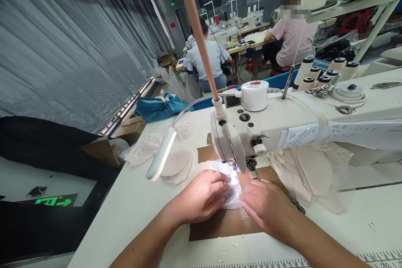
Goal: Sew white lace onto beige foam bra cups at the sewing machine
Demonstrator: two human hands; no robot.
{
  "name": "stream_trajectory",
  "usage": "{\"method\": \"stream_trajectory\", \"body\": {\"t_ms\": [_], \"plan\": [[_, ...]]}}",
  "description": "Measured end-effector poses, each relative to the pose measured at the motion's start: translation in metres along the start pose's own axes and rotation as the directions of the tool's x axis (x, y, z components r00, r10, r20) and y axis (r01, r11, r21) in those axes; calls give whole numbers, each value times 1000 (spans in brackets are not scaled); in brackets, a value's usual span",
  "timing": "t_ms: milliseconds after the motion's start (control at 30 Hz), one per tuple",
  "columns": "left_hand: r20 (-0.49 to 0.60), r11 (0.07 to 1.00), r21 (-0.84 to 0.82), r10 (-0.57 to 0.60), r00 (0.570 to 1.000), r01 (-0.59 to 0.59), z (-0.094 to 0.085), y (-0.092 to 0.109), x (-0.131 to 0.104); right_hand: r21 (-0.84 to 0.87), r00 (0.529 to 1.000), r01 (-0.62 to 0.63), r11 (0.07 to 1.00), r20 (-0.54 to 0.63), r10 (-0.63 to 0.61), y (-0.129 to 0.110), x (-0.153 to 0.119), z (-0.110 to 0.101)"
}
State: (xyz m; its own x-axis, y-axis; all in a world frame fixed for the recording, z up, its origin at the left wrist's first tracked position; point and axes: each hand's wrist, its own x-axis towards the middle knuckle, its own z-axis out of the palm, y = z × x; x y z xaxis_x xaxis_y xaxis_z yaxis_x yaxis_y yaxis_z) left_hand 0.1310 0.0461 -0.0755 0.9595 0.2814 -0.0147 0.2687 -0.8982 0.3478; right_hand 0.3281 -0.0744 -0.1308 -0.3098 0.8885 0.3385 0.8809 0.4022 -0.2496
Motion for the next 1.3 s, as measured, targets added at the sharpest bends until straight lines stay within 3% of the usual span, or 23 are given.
{"method": "stream_trajectory", "body": {"t_ms": [200,667,967,1300], "plan": [[-32,994,113,18,999,-14,10,4,5,-7,999,-2,1000,-45,2,-1,1,0],[-62,978,199,74,995,-60,22,-1,7,-20,989,-10,1000,-144,7,0,-1,7],[-33,972,233,46,998,-37,20,-6,10,-52,986,-15,999,-165,6,-1,5,5],[-46,957,276,100,994,-84,25,-17,9,-132,983,-12,991,-181,-12,0,5,8]]}}
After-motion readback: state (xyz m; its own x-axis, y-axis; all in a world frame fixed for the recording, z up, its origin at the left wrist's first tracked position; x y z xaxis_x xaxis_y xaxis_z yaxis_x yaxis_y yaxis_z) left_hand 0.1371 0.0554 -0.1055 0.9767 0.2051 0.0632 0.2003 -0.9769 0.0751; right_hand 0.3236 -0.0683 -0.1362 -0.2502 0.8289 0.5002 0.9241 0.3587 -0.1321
